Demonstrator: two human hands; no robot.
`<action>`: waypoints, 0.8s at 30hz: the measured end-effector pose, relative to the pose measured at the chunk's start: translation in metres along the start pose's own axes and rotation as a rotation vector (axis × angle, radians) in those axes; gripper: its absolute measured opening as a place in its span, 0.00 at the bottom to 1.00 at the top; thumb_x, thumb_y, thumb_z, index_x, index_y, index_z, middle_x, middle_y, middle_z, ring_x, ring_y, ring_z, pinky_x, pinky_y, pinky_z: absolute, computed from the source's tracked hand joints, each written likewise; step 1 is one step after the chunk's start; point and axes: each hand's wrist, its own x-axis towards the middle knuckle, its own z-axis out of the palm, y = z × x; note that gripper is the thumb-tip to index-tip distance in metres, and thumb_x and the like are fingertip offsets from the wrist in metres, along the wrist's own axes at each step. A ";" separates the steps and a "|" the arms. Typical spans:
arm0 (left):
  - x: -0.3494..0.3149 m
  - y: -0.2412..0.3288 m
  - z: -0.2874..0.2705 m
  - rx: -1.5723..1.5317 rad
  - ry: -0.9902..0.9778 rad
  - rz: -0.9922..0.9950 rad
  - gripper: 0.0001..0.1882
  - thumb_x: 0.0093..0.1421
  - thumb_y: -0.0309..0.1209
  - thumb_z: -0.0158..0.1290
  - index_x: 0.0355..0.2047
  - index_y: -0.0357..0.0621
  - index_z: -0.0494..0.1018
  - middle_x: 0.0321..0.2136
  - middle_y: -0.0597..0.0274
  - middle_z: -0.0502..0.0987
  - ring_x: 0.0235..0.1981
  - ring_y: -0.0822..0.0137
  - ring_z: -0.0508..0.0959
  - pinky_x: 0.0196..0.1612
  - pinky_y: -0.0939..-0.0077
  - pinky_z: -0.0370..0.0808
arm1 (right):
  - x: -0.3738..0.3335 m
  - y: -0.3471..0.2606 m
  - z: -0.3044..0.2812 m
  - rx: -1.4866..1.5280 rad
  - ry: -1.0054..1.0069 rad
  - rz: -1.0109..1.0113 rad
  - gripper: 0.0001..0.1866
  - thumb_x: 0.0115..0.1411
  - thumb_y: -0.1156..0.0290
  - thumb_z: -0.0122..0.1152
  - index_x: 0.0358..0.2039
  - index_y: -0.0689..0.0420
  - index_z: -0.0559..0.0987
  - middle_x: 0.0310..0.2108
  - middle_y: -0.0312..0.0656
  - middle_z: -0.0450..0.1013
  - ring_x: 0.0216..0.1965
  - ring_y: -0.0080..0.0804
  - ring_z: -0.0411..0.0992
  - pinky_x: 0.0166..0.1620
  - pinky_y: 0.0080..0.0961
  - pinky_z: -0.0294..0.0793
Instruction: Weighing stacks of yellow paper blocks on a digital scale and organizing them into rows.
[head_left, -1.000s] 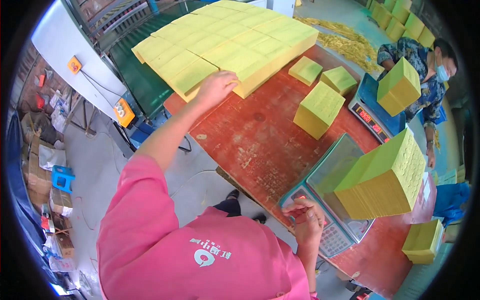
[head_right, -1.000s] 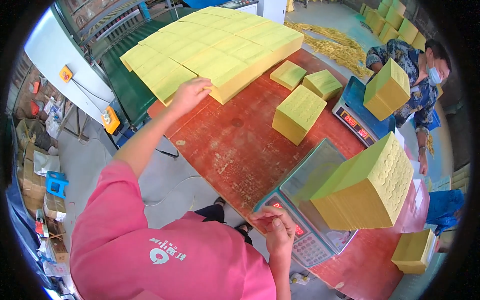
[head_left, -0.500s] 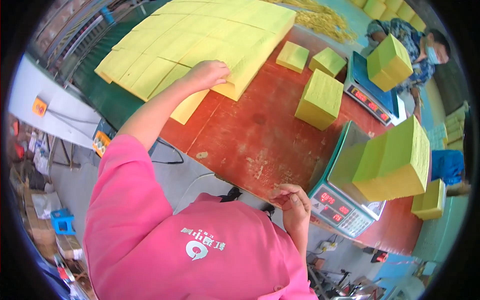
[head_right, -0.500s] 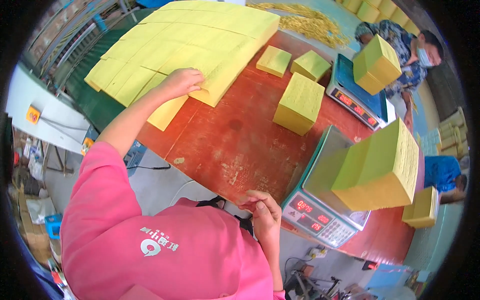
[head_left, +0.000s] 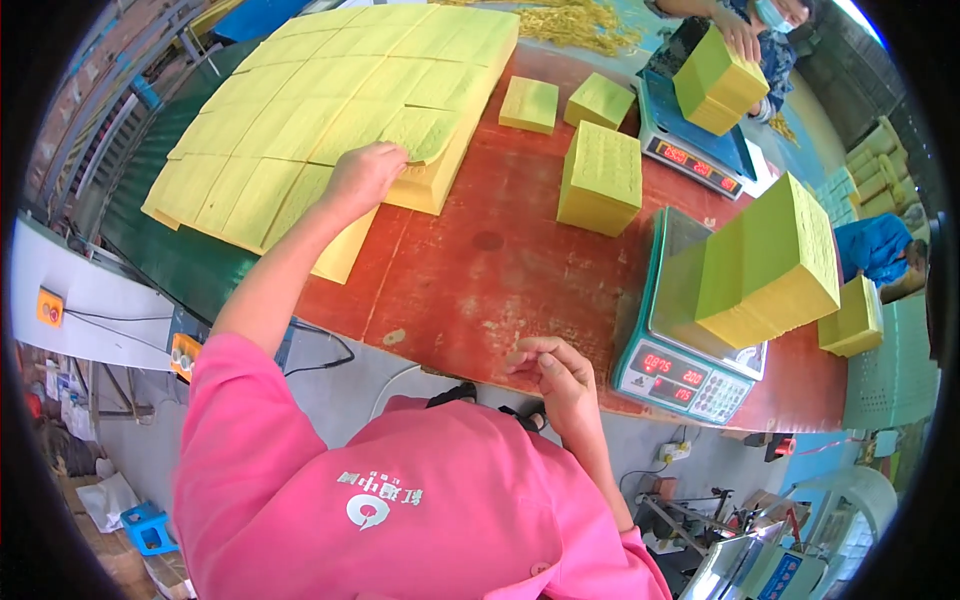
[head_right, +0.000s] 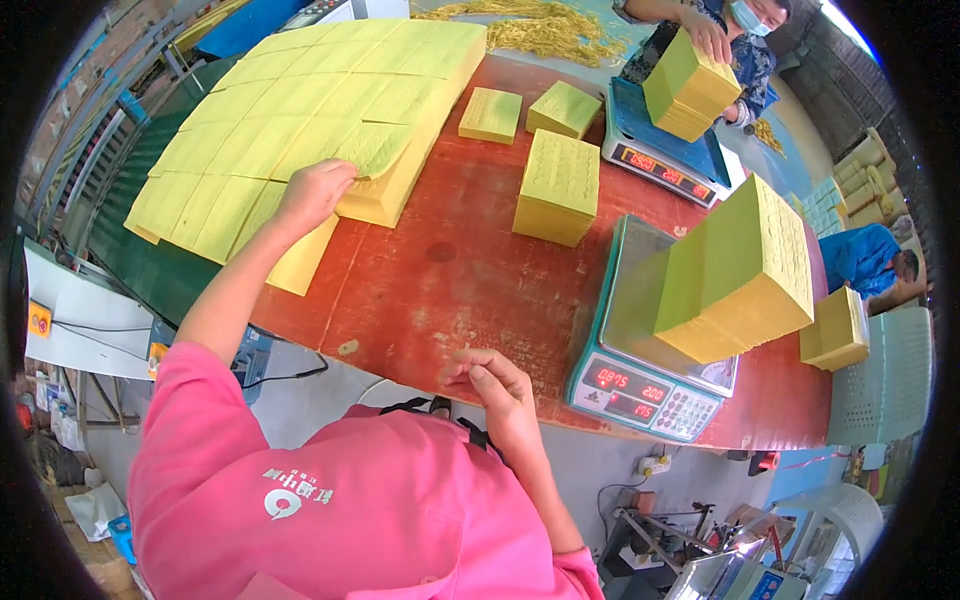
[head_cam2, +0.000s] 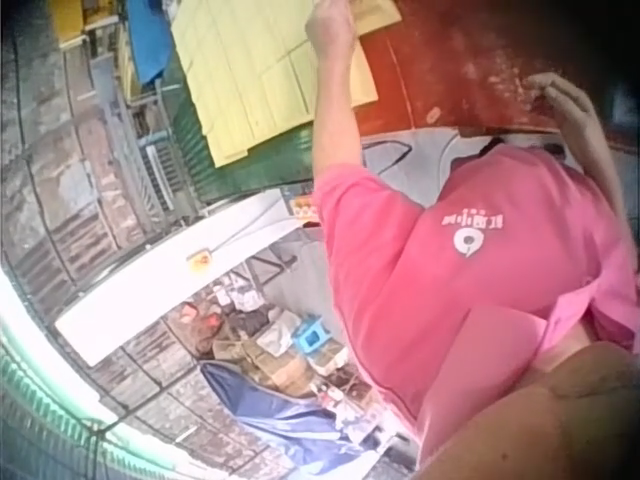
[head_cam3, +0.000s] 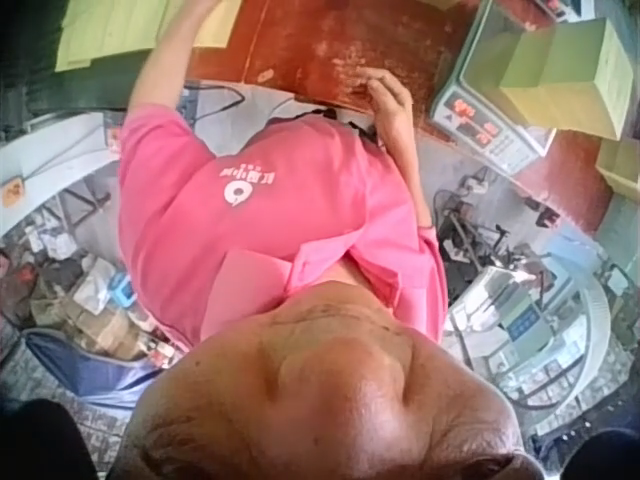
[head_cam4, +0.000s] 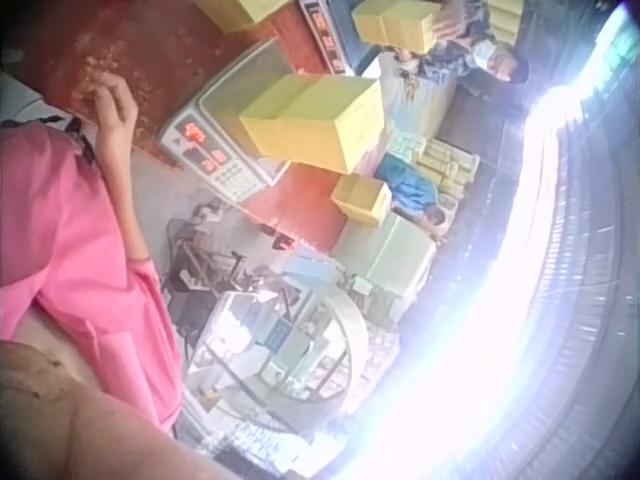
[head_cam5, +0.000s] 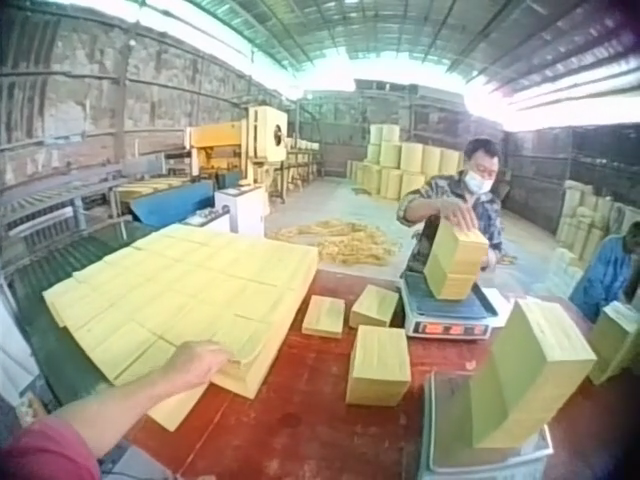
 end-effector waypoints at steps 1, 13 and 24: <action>-0.003 0.005 -0.003 0.008 -0.002 -0.009 0.06 0.58 0.26 0.55 0.35 0.40 0.75 0.34 0.55 0.79 0.35 0.54 0.79 0.36 0.62 0.76 | 0.007 0.003 0.000 -0.009 -0.029 0.034 0.17 0.68 0.68 0.47 0.50 0.66 0.74 0.43 0.47 0.76 0.44 0.39 0.76 0.50 0.35 0.76; -0.077 0.178 -0.013 -0.144 0.069 0.273 0.15 0.49 0.22 0.58 0.39 0.33 0.74 0.44 0.49 0.76 0.45 0.54 0.76 0.54 0.56 0.71 | 0.123 0.046 0.027 0.159 -0.035 0.098 0.22 0.61 0.76 0.54 0.57 0.61 0.69 0.50 0.44 0.72 0.50 0.33 0.72 0.51 0.30 0.74; -0.076 0.186 0.018 -1.612 -0.218 -0.866 0.16 0.65 0.35 0.53 0.48 0.37 0.71 0.35 0.66 0.78 0.36 0.71 0.78 0.42 0.74 0.76 | 0.018 -0.007 -0.016 -0.017 -0.010 -0.076 0.28 0.61 0.77 0.53 0.63 0.64 0.63 0.53 0.42 0.70 0.53 0.27 0.67 0.56 0.26 0.67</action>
